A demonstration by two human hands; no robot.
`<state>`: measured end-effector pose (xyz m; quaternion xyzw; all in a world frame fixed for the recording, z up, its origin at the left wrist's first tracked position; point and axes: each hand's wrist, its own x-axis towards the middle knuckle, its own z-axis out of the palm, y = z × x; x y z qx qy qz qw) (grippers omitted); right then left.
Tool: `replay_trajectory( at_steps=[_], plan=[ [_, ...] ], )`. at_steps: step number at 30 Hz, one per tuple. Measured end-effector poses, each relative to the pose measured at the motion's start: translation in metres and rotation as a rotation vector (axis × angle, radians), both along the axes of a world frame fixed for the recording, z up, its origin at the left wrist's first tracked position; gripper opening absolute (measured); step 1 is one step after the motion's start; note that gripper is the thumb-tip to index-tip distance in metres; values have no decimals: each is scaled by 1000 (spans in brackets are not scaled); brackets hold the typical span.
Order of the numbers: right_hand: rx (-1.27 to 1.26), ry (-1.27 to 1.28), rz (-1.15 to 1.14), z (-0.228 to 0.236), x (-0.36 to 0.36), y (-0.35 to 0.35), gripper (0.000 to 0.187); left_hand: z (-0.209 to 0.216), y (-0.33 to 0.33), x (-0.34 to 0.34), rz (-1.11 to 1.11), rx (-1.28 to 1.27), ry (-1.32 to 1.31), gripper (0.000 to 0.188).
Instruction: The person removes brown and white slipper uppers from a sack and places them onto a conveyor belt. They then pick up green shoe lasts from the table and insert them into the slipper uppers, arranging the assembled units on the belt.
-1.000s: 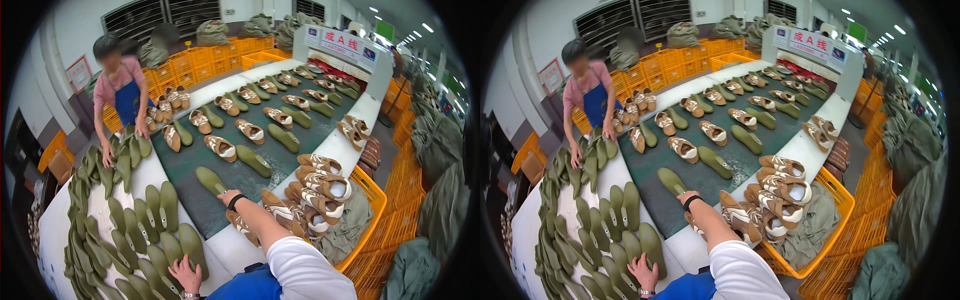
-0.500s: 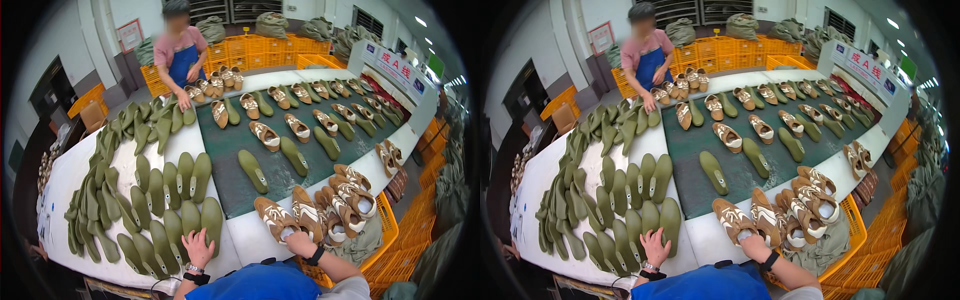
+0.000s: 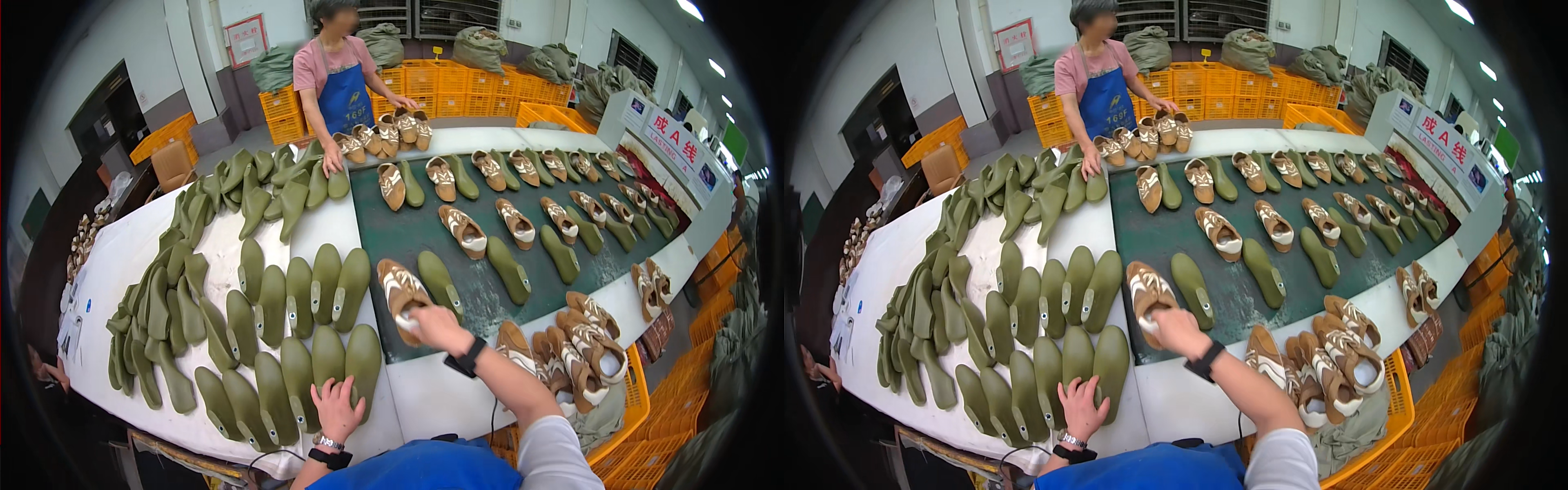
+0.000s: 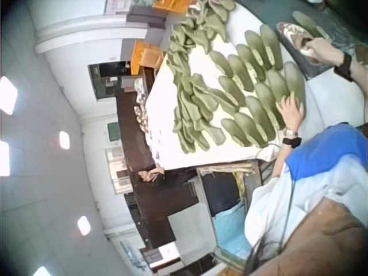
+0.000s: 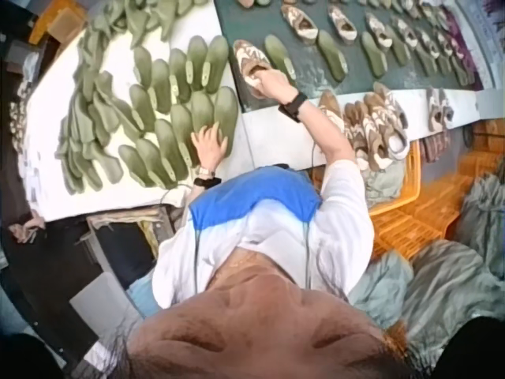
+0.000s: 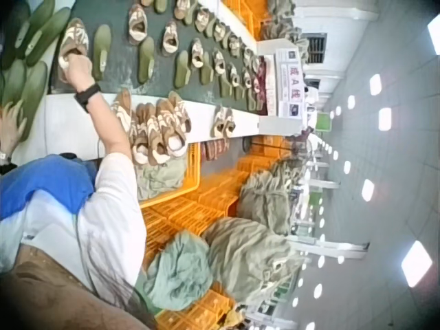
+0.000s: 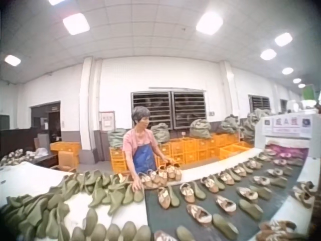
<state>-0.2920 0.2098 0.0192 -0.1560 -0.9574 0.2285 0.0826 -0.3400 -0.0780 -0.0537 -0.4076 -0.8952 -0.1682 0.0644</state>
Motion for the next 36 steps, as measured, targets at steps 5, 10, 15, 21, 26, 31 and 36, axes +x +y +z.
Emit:
replay_trajectory(
  at_steps=[5,10,15,21,26,31,36],
  plan=[
    [158,-87,-183,-68,-125,67,16,4,4,-2,23,-7,-16,51],
    [162,-100,-442,-135,-175,105,16,26,8,-6,-27,47,116,47],
    [-77,-112,-405,-134,-164,109,57,30,9,-6,-21,4,134,45],
    [-436,-30,65,-87,-81,25,37,4,2,-5,7,33,22,51],
    [-447,109,380,-81,-28,-98,48,-5,-19,-5,133,283,-118,61],
    [-170,104,448,-83,-33,-171,54,-8,-63,36,237,270,-538,78],
    [-17,157,440,-88,-41,-189,45,21,-119,85,274,204,-670,60]
  ],
)
